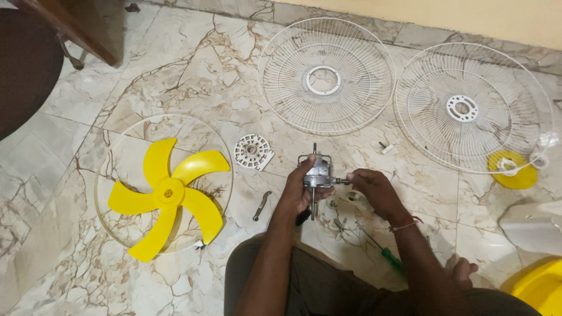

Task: The person sits on the floor and uses a screwdriver to disassemble a fan motor. They remove screws and separate the motor housing, then place the motor and a white plastic component on the floor.

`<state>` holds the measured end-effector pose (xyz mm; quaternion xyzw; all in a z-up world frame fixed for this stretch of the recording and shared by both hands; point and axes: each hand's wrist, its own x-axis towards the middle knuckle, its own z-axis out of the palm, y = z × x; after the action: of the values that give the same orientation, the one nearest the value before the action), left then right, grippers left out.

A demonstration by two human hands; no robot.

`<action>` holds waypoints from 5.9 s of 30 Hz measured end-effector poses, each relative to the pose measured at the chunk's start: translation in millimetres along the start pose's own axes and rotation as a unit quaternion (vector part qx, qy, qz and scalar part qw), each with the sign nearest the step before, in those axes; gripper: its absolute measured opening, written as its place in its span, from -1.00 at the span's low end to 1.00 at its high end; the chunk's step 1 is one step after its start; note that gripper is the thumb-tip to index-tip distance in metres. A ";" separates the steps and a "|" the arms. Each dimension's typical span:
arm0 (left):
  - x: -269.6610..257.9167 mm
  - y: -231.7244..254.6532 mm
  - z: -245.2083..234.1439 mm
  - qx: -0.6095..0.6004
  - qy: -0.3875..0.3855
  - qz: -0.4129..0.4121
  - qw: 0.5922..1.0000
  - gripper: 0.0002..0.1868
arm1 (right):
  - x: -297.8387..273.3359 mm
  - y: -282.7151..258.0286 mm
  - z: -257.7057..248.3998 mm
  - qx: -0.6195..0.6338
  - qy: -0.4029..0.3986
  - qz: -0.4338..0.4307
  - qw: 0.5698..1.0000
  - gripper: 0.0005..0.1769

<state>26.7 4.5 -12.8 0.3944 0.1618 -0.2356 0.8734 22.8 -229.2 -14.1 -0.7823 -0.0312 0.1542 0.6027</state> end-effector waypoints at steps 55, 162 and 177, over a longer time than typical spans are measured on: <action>18.2 -39.6 9.4 0.537 0.249 0.420 0.688 -0.25 | 13.4 65.1 -9.5 -0.001 0.070 0.019 0.997 -0.52; -109.0 71.6 -98.9 -0.075 0.256 0.269 0.925 -0.64 | -5.7 -33.9 171.0 -0.263 0.021 -0.251 0.931 -0.75; -103.7 79.8 -109.7 -0.078 0.286 0.231 0.927 -0.67 | 85.5 -9.4 200.9 -0.328 -0.167 -0.089 0.925 -0.72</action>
<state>-27.6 163.9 14.8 0.4021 0.3267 0.1089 0.8484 49.3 -19.0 -68.0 -0.8933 -0.2499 0.2090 0.3096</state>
